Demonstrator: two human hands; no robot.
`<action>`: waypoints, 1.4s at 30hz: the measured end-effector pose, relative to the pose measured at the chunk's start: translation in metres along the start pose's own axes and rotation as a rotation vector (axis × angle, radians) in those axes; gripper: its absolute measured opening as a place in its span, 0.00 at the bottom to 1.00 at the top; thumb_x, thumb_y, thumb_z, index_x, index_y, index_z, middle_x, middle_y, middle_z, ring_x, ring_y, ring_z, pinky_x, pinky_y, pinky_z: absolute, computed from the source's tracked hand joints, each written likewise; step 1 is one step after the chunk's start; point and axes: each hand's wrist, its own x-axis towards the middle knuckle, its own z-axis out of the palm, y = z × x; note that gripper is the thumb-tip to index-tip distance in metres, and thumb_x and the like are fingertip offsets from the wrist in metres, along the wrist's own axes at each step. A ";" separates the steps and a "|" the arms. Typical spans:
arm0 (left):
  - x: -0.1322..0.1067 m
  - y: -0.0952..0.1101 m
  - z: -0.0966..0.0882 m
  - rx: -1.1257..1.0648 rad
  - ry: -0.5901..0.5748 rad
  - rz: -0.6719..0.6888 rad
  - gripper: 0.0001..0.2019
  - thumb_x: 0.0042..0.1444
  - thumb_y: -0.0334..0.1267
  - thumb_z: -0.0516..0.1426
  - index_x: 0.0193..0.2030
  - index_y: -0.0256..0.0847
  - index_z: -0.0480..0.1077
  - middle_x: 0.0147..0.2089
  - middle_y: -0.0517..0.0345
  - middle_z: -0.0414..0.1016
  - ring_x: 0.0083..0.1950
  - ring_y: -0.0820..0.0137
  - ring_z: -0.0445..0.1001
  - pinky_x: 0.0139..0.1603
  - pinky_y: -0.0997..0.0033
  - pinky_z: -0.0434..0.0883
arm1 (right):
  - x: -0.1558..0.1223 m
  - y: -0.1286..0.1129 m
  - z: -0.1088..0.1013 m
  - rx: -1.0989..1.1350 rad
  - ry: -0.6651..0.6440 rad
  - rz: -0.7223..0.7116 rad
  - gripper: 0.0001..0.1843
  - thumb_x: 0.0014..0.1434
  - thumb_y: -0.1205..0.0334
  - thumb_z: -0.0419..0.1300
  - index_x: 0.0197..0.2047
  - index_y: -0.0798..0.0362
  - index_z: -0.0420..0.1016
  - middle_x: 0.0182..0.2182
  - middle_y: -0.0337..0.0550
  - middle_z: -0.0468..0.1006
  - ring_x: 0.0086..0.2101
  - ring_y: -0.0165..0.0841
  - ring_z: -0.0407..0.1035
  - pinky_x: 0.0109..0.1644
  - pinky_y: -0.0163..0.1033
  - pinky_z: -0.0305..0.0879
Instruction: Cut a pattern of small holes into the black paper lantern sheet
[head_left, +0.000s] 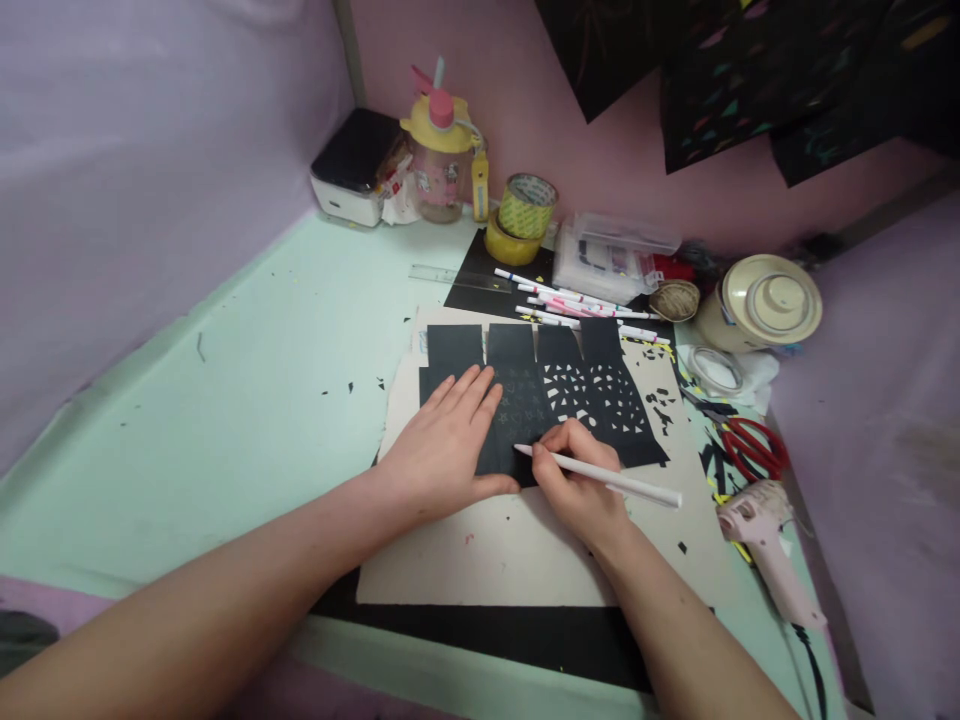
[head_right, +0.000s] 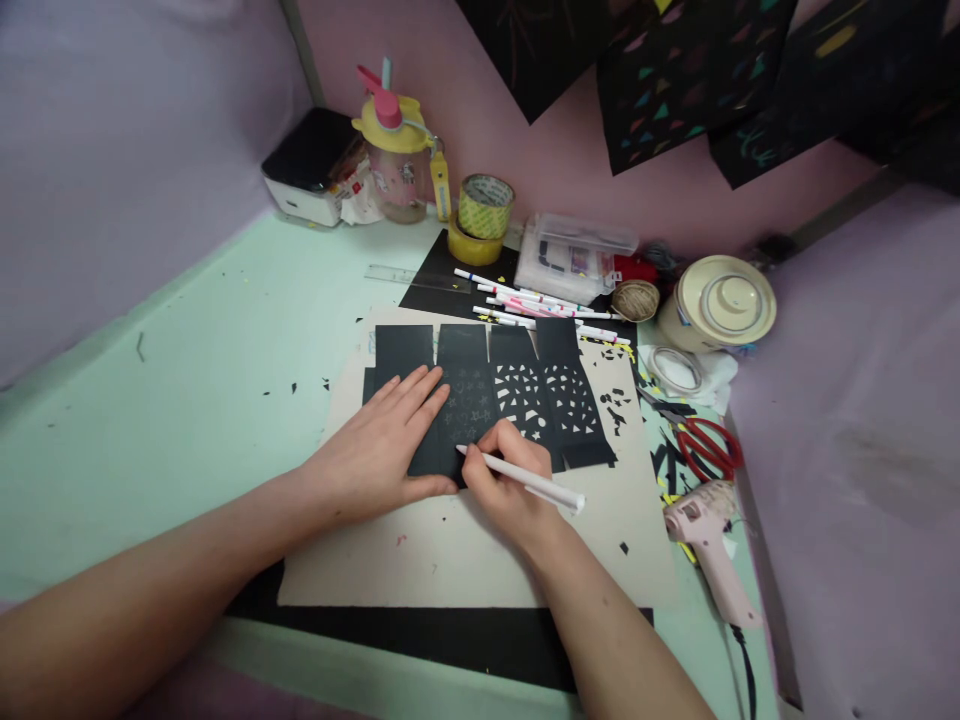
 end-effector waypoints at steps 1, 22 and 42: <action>0.000 0.000 0.000 0.006 -0.003 0.000 0.51 0.51 0.68 0.53 0.71 0.31 0.48 0.74 0.42 0.37 0.75 0.53 0.36 0.72 0.53 0.42 | 0.000 0.000 0.000 0.001 0.000 0.003 0.11 0.56 0.66 0.58 0.25 0.50 0.61 0.21 0.35 0.72 0.24 0.29 0.68 0.28 0.33 0.62; 0.000 0.000 0.001 0.019 0.009 0.001 0.51 0.50 0.67 0.54 0.70 0.30 0.49 0.74 0.41 0.38 0.75 0.53 0.36 0.72 0.53 0.43 | 0.001 0.000 0.001 0.012 0.036 -0.040 0.11 0.55 0.68 0.57 0.24 0.50 0.59 0.20 0.34 0.71 0.22 0.27 0.66 0.28 0.32 0.61; 0.000 0.000 0.000 0.022 0.000 -0.004 0.50 0.51 0.67 0.54 0.70 0.31 0.49 0.74 0.42 0.37 0.75 0.54 0.36 0.72 0.53 0.42 | 0.000 0.000 0.001 0.030 -0.002 0.035 0.14 0.53 0.69 0.55 0.23 0.49 0.52 0.20 0.34 0.67 0.22 0.27 0.62 0.27 0.33 0.58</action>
